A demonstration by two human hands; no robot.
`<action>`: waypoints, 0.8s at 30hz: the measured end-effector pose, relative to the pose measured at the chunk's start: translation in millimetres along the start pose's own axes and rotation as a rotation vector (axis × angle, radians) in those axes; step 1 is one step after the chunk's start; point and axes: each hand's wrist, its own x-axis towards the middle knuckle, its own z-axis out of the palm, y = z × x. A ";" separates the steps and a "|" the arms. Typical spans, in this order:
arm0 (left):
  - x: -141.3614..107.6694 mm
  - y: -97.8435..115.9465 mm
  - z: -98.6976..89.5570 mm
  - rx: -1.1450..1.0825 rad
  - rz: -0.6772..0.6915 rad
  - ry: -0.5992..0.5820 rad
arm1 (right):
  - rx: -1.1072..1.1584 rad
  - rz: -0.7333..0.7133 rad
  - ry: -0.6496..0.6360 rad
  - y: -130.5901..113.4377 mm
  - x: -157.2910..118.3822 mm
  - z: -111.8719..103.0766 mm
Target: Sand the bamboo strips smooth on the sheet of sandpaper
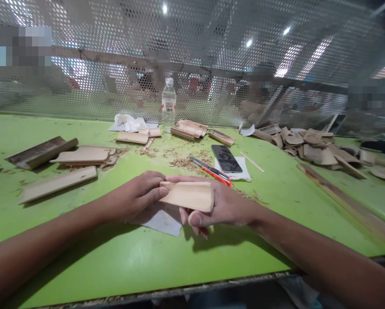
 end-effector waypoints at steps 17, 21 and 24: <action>-10.6 3.2 9.3 0.203 -0.130 -0.265 | -0.884 0.280 0.253 -40.3 -16.3 -22.4; -9.4 1.7 10.0 0.190 -0.032 -0.248 | -1.257 0.199 0.187 -36.2 -4.3 -6.1; -8.7 -1.7 12.5 0.198 0.027 -0.247 | -1.482 0.240 0.137 -30.8 7.1 2.9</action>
